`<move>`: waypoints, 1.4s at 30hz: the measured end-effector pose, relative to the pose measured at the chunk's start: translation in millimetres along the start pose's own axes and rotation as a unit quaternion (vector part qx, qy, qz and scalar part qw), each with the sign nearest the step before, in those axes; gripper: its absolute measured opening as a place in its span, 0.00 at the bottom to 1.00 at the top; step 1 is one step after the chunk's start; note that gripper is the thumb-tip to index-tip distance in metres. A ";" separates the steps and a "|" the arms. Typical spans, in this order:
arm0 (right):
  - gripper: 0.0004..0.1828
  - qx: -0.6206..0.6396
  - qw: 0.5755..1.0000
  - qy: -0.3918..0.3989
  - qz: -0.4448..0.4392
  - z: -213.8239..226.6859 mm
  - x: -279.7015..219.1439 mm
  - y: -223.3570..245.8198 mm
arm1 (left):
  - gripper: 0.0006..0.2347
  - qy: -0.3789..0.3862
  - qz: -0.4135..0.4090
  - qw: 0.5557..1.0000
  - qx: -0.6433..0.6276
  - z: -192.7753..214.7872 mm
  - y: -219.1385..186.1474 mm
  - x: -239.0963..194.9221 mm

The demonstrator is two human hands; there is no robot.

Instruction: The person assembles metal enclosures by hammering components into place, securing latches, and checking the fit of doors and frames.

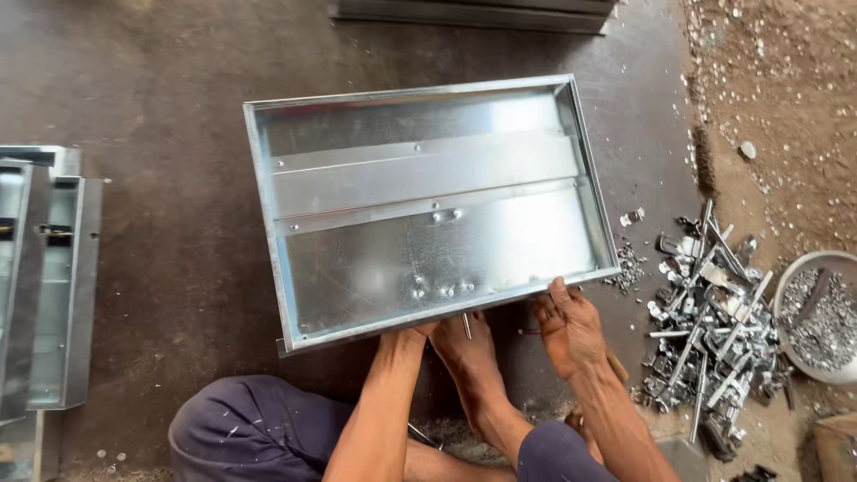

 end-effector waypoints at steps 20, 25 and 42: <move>0.20 -0.589 0.802 -0.088 0.050 8.1 -5.1 44.8 | 0.22 0.001 -0.008 0.999 0.052 -26.2 -26.8 7.0; 0.23 -0.861 0.392 -0.092 0.310 49.0 -36.1 52.3 | 0.22 0.001 -0.017 0.999 0.041 -29.5 -22.6 9.9; 0.25 -0.544 0.838 0.017 0.035 6.8 -108.4 52.7 | 0.24 -0.011 -0.005 0.999 0.052 -23.8 -28.8 3.7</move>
Point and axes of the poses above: each hand's wrist, its own x-axis towards the middle knuckle, its own z-axis out of the back of the hand, y = z × x, the point moved 3 cm from there along x, towards the middle knuckle, and after that the axes turned 5 degrees about -x, right-handed, at the moved point
